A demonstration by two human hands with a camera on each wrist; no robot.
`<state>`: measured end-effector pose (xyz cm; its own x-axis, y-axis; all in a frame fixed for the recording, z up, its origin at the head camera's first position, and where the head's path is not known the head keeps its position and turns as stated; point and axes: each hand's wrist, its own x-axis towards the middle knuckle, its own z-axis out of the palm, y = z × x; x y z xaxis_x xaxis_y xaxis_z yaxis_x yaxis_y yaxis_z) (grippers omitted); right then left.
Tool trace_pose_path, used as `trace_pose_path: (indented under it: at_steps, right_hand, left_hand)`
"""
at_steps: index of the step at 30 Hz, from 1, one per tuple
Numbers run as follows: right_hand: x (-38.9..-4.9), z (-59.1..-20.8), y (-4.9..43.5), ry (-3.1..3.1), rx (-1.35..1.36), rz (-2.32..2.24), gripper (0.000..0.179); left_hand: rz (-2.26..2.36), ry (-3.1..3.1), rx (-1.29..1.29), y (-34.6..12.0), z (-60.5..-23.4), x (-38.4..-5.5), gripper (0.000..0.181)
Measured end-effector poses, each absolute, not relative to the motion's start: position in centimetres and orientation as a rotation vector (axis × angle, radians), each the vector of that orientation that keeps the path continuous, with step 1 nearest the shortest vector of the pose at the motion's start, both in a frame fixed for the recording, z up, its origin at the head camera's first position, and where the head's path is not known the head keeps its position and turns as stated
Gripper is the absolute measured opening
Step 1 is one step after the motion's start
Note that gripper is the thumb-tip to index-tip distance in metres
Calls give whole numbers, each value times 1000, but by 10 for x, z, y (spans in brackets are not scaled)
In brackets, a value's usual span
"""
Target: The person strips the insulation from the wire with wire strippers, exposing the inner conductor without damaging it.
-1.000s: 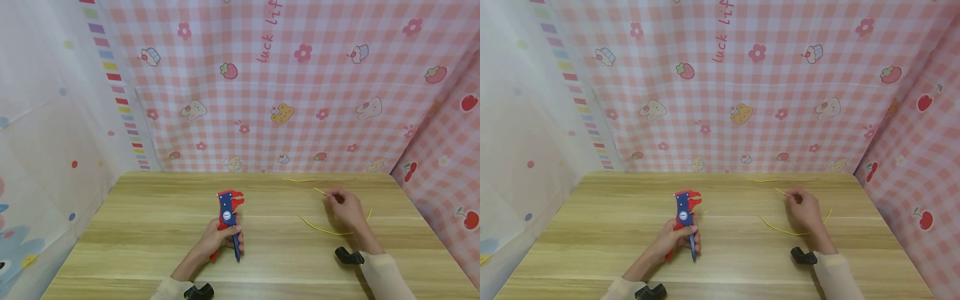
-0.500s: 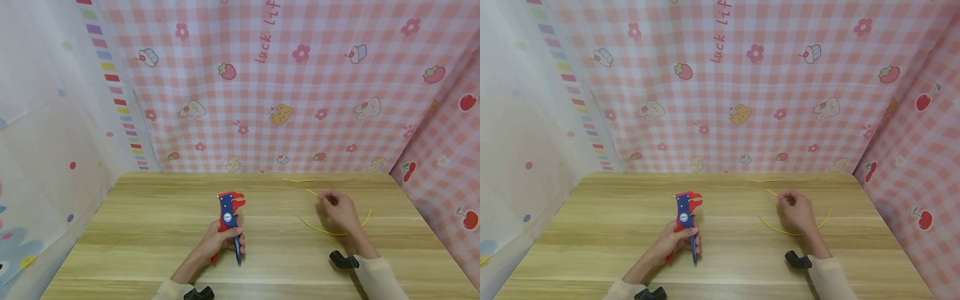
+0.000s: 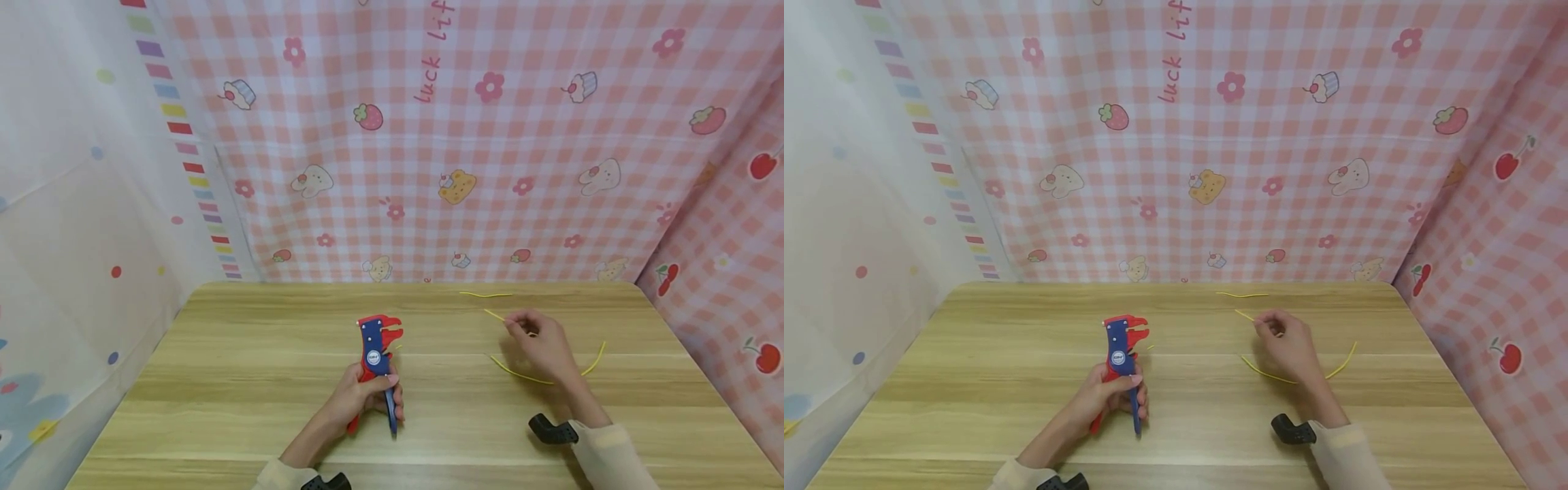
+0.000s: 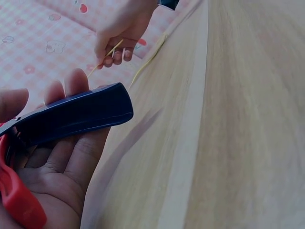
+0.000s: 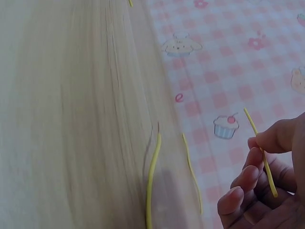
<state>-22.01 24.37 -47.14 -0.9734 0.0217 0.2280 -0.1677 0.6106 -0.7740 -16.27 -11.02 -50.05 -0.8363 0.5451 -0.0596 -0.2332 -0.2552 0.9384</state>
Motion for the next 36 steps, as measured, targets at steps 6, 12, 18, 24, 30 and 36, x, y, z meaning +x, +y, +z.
trace_pose_path:
  at_steps: [6,12,18,24,30,36]
  right_hand:
    - [-216,-466,234,-2634,144,1336,18]
    - [-214,-465,229,-2644,166,1329,15]
    - [-212,-463,222,-2672,189,1339,11]
    - [-208,-462,215,-2698,249,1331,9]
    - [-204,-458,209,-2692,314,1354,10]
    - [-200,-452,202,-2687,364,1380,8]
  left_hand:
    - [2111,1511,346,-108,-498,-160,36]
    - [2112,1493,354,-106,-498,-159,31]
    - [2108,1474,358,-103,-498,-156,29]
    - [2106,1452,385,-99,-498,-153,21]
    - [2103,1432,402,-95,-497,-150,20]
    - [2101,1407,406,-91,-494,-146,18]
